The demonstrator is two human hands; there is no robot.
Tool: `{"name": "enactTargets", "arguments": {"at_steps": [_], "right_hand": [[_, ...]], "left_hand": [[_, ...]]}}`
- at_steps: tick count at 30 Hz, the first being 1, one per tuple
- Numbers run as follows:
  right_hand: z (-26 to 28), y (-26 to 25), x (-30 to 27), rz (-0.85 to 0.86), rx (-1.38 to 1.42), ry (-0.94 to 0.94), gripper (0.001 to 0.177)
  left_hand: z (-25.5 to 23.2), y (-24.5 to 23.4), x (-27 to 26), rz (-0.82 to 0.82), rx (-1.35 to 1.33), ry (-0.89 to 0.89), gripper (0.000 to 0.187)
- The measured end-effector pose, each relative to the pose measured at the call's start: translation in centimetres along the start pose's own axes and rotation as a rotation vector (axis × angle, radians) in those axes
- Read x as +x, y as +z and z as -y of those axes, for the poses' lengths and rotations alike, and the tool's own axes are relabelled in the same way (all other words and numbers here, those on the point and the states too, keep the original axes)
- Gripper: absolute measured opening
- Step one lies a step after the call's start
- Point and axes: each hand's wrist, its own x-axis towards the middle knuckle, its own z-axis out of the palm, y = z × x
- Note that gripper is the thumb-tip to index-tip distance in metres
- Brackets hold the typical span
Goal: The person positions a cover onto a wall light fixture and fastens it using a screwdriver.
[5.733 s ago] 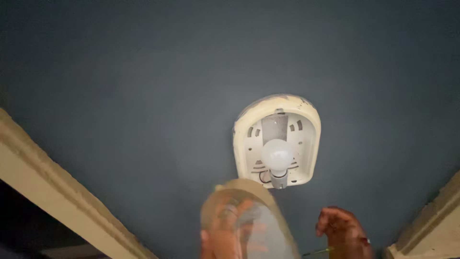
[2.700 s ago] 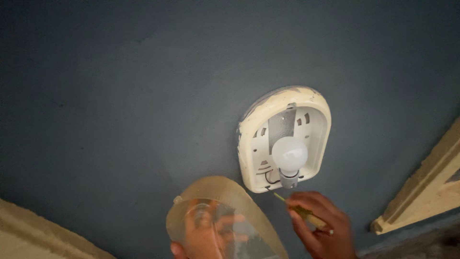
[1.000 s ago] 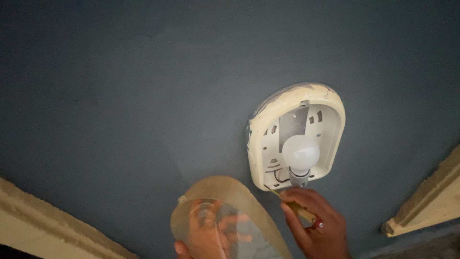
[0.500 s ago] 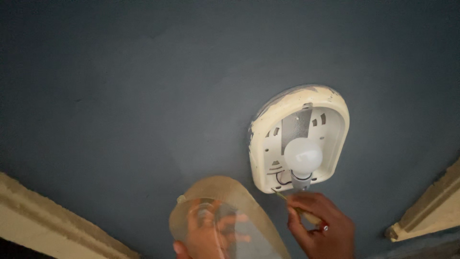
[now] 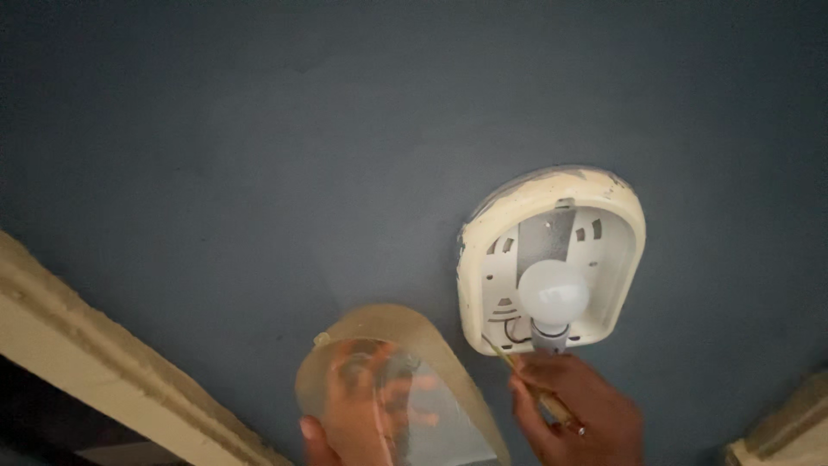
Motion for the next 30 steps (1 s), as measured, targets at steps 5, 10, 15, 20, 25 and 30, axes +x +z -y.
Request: {"name": "enactTargets", "arguments": {"at_steps": [5, 10, 15, 20, 25, 30], "right_hand": [[1.7, -0.3, 0.9, -0.056, -0.119, -0.077, 0.023], [3.0, -0.5, 1.8, -0.068, -0.148, -0.139, 0.016], [1.7, -0.6, 1.5, 0.074, -0.215, -0.13, 0.016], [2.8, -0.5, 2.2, 0.065, -0.205, -0.032, 0.006], [4.4, -1.1, 3.0, -0.035, -0.18, -0.267, 0.009], [5.8, -0.9, 3.1, -0.093, -0.245, -0.267, 0.009]], "left_hand": [[-0.4, 0.9, 0.1, -0.042, 0.075, -0.023, 0.102], [-0.5, 0.4, 0.0, 0.008, 0.029, -0.01, 0.102], [-0.5, 0.4, -0.2, -0.023, -0.004, 0.029, 0.102], [0.0, 0.9, 0.3, -0.018, 0.031, -0.008, 0.103], [0.0, 1.0, -0.4, -0.011, 0.0, 0.038, 0.103], [-2.5, 2.3, 2.3, 0.129, 0.043, 0.046, 0.1]]}}
